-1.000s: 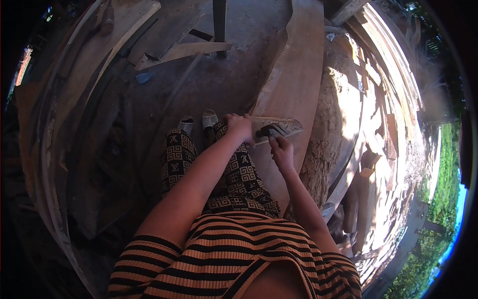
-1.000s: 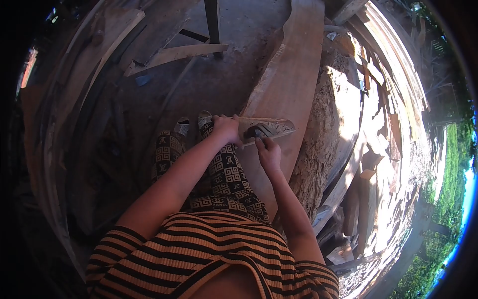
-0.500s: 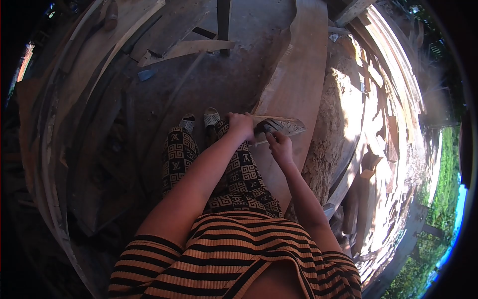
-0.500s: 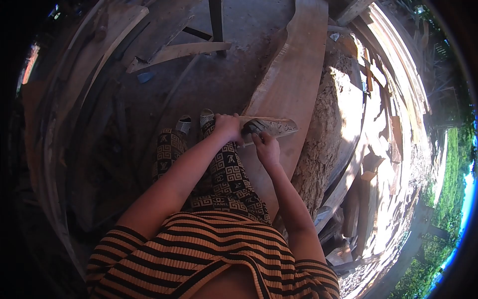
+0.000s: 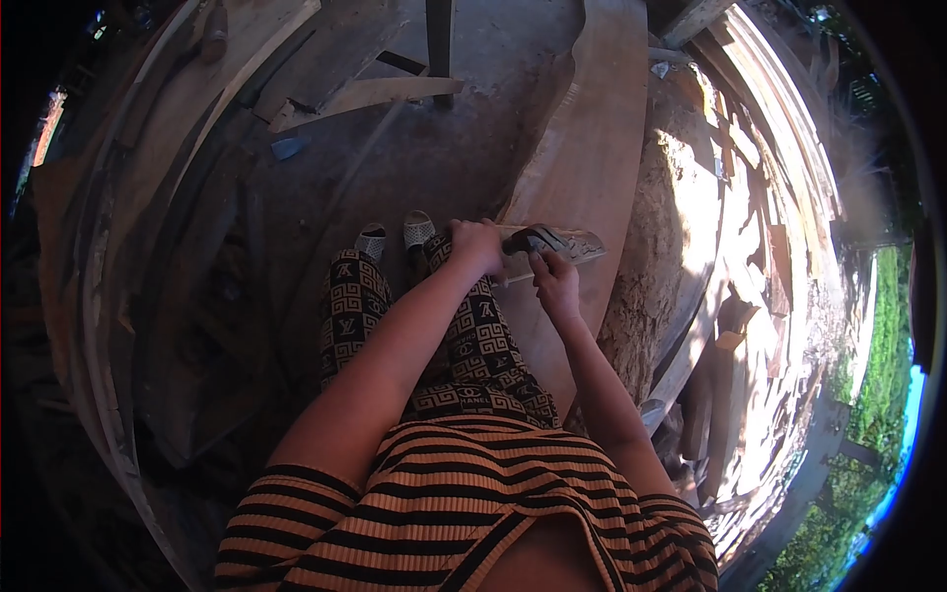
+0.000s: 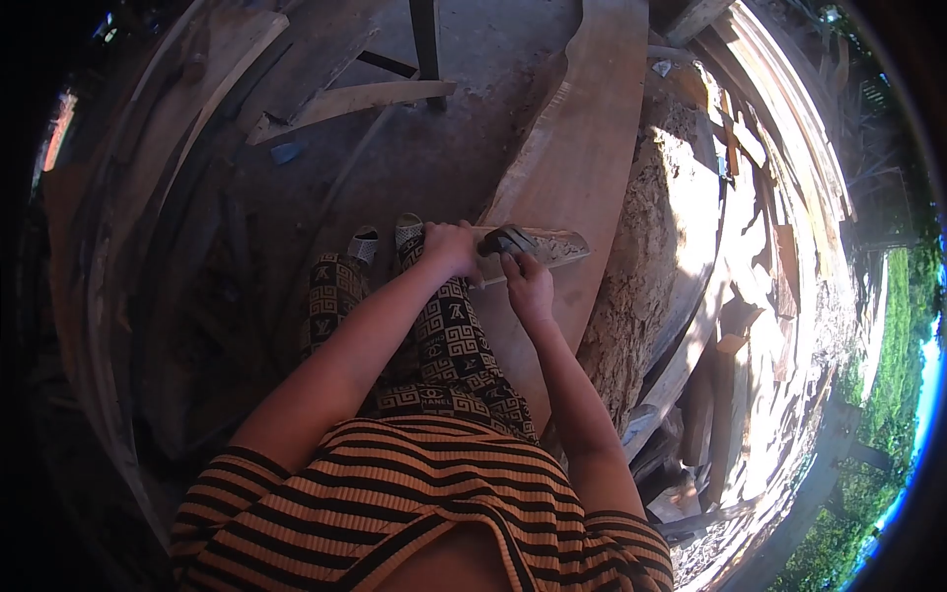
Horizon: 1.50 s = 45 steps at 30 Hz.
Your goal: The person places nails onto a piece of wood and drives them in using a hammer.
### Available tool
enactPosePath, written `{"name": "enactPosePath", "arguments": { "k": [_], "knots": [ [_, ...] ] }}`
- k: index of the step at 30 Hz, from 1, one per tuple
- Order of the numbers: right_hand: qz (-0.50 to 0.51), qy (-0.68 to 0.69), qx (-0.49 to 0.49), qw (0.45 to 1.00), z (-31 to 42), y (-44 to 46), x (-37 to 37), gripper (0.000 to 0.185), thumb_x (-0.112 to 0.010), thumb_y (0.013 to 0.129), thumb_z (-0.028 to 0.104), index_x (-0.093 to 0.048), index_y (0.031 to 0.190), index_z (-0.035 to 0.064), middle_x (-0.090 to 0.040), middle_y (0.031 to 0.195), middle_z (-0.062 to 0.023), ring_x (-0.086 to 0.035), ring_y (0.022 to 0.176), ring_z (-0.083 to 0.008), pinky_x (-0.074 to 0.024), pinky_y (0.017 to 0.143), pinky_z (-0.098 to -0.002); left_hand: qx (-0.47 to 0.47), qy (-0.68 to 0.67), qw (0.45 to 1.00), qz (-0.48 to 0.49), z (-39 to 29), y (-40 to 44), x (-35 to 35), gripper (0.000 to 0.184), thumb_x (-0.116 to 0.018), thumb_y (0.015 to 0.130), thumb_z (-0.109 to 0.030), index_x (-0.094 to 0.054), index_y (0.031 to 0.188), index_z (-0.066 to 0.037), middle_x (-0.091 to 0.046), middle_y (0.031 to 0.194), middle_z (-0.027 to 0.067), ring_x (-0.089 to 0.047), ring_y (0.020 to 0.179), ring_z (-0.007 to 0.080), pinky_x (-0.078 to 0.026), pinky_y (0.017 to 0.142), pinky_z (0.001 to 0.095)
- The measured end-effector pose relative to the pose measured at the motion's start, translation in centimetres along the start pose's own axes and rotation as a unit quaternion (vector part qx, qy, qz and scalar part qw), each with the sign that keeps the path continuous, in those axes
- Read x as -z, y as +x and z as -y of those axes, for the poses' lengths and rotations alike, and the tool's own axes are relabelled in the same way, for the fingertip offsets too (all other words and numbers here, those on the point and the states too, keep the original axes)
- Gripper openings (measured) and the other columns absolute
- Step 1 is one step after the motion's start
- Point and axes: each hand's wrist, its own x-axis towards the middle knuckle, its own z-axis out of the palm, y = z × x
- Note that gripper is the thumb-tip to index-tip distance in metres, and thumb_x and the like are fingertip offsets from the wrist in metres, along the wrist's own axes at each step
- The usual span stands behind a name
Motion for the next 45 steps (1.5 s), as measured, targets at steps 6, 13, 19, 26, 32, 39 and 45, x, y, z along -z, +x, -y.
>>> {"name": "enactPosePath", "arguments": {
  "k": [6,13,19,26,32,39,45],
  "knots": [
    [0.058,-0.087,-0.058,0.993,1.9,0.2,0.4,0.037,-0.06,0.087,0.037,-0.066,0.087,0.0006,-0.06,0.069,-0.0221,-0.062,0.07,-0.0381,-0.0452,0.062,-0.0438,0.002,0.0,1.0,0.001,0.0,0.1,0.0,0.101,-0.086,0.046,-0.05,-0.05,0.122,0.004,-0.067,0.108,0.0141,-0.063,0.104,0.0275,-0.039,0.095,0.0467],
    [0.048,-0.065,-0.042,0.996,-0.1,-0.8,0.2,0.037,-0.06,0.087,0.037,-0.065,0.085,0.0,-0.059,0.066,-0.02,-0.061,0.063,-0.0334,-0.0446,0.059,-0.0413,0.003,0.009,1.0,0.007,-0.1,-0.2,0.5,0.101,-0.085,0.046,-0.053,-0.05,0.123,0.003,-0.066,0.11,0.0143,-0.062,0.106,0.0269,-0.04,0.095,0.0436],
    [0.046,-0.006,-0.086,0.995,0.4,-4.6,2.6,0.039,-0.064,0.086,0.036,-0.065,0.082,-0.0026,-0.056,0.057,-0.0126,-0.056,0.054,-0.0179,-0.0421,0.053,-0.0344,-0.001,0.041,0.999,-0.008,-0.3,-0.6,0.2,0.109,-0.084,0.047,-0.055,-0.044,0.131,0.002,-0.062,0.117,0.0161,-0.053,0.118,0.0312,-0.037,0.097,0.051],
    [-0.004,-0.06,-0.11,0.992,-4.6,-7.3,4.4,0.044,-0.065,0.084,0.04,-0.062,0.078,-0.0037,-0.052,0.055,-0.0136,-0.053,0.052,-0.0212,-0.0408,0.054,-0.0381,0.0,0.096,0.995,0.004,-0.9,-0.9,-0.1,0.118,-0.084,0.046,-0.057,-0.036,0.137,0.001,-0.054,0.129,0.0194,-0.044,0.125,0.038,-0.036,0.098,0.0565],
    [-0.014,-0.069,-0.095,0.993,-6.2,-8.1,4.2,0.044,-0.063,0.084,0.04,-0.06,0.081,-0.0036,-0.053,0.059,-0.0197,-0.053,0.054,-0.0304,-0.041,0.056,-0.0409,0.007,0.087,0.996,0.016,-0.9,-0.8,0.0,0.107,-0.084,0.047,-0.05,-0.041,0.131,0.0,-0.057,0.124,0.019,-0.047,0.122,0.0375,-0.039,0.096,0.0527],
    [-0.054,-0.073,-0.077,0.993,-7.2,-7.0,4.4,0.041,-0.064,0.084,0.034,-0.056,0.073,-0.0039,-0.047,0.055,-0.0124,-0.045,0.056,-0.0146,-0.0385,0.054,-0.0378,-0.021,0.008,1.0,0.011,0.1,0.5,0.5,0.096,-0.082,0.046,-0.046,-0.049,0.123,0.0,-0.064,0.111,0.0168,-0.061,0.106,0.0303,-0.044,0.092,0.0437],
    [-0.065,-0.099,-0.099,0.988,-6.3,-7.2,4.3,0.043,-0.064,0.084,0.038,-0.056,0.075,-0.0036,-0.049,0.057,-0.0165,-0.048,0.055,-0.0195,-0.0402,0.056,-0.0397,-0.036,-0.057,0.998,-0.001,0.3,0.5,0.7,0.093,-0.08,0.047,-0.047,-0.05,0.122,-0.001,-0.064,0.109,0.0181,-0.062,0.103,0.0314,-0.046,0.091,0.041]
  ]
}}
